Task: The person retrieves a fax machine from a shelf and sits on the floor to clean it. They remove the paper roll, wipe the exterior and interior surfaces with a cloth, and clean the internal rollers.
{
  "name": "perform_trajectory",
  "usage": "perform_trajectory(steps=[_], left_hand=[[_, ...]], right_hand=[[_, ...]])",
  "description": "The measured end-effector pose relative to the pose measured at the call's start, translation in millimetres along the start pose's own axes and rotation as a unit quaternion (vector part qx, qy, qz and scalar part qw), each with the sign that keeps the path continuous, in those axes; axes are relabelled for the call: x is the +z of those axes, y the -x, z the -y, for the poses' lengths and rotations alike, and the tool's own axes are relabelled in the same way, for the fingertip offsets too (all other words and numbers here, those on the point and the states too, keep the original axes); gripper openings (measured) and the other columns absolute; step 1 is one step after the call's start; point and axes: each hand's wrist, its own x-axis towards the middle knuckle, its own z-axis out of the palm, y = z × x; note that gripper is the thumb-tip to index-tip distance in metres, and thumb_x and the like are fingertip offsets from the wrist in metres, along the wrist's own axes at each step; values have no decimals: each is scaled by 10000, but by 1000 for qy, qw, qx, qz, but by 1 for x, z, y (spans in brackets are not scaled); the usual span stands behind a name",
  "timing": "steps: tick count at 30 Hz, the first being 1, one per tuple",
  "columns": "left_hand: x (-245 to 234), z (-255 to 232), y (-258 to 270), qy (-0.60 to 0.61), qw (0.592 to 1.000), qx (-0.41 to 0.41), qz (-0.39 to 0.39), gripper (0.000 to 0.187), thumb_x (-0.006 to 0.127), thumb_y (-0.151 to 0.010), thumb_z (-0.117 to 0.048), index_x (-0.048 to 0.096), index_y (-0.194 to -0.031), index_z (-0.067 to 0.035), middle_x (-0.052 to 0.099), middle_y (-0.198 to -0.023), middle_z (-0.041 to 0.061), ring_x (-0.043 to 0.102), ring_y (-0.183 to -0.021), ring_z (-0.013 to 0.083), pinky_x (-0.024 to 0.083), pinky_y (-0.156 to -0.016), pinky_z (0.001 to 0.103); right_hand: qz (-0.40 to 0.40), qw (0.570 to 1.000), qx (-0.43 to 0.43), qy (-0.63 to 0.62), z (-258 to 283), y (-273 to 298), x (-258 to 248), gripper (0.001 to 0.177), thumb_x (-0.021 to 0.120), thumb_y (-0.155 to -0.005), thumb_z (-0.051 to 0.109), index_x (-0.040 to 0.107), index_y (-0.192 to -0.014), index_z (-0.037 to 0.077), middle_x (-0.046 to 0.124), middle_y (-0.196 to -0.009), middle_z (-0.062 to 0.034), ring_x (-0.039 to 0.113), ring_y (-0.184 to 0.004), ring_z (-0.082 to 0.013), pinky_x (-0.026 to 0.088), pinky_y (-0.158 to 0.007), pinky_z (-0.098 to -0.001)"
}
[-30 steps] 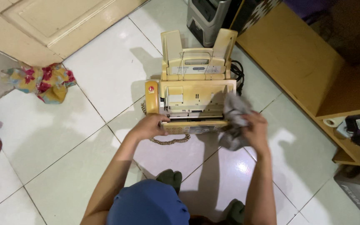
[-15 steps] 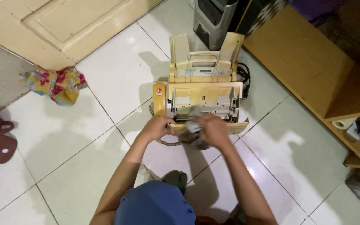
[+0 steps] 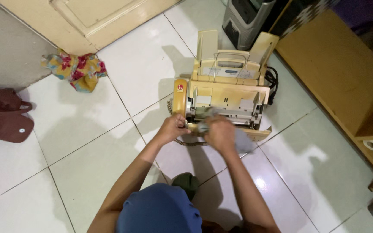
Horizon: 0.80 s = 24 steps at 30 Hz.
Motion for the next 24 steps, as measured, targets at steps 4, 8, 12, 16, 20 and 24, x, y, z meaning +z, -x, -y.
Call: perform_trajectory(steps=[4, 8, 12, 16, 20, 24], left_hand=[[2, -11, 5, -92, 994, 37, -52, 338, 771, -791, 17, 601, -1083, 0, 730, -1009, 209, 717, -952, 281, 568, -797, 370], [2, -26, 13, -122, 987, 63, -82, 481, 825, -735, -46, 568, -1138, 6, 682, -941, 225, 693, -897, 307, 548, -728, 390], [6, -19, 12, -121, 990, 12, -66, 315, 801, -766, -49, 576, -981, -9, 686, -841, 180, 703, -765, 274, 550, -683, 379], [7, -12, 9, -129, 990, 13, -62, 264, 749, -766, -15, 573, -963, -6, 692, -802, 182, 718, -743, 289, 555, -672, 393], [3, -28, 11, -178, 981, 35, -64, 366, 823, -773, -83, 532, -967, 25, 694, -845, 232, 729, -820, 357, 558, -692, 442], [-6, -48, 17, -254, 965, 48, -43, 461, 815, -749, -59, 544, -1107, 45, 679, -915, 280, 689, -866, 441, 544, -735, 497]], right_hand=[[25, 999, -8, -38, 51, -27, 4, 348, 754, -668, 157, 732, -1004, 69, 722, -981, -194, 702, -923, -381, 567, -796, -479], [144, 986, 39, -69, 52, -44, -8, 354, 767, -804, 278, 705, -1085, 72, 719, -1003, -208, 695, -969, -396, 541, -831, -513], [80, 996, -9, -27, 36, -24, -5, 382, 812, -733, 304, 728, -1023, 71, 698, -1073, -199, 698, -972, -384, 559, -796, -496], [67, 998, -2, -14, 32, -19, 6, 396, 819, -736, 338, 735, -1041, 100, 702, -1076, -194, 694, -970, -392, 558, -790, -504], [201, 979, 15, -13, 30, -57, 16, 290, 778, -756, 294, 768, -999, 137, 759, -1031, -153, 720, -996, -352, 556, -834, -497], [211, 977, 4, -22, 30, -67, 18, 367, 832, -694, 343, 747, -991, 146, 744, -1011, -145, 704, -981, -362, 553, -797, -505]])
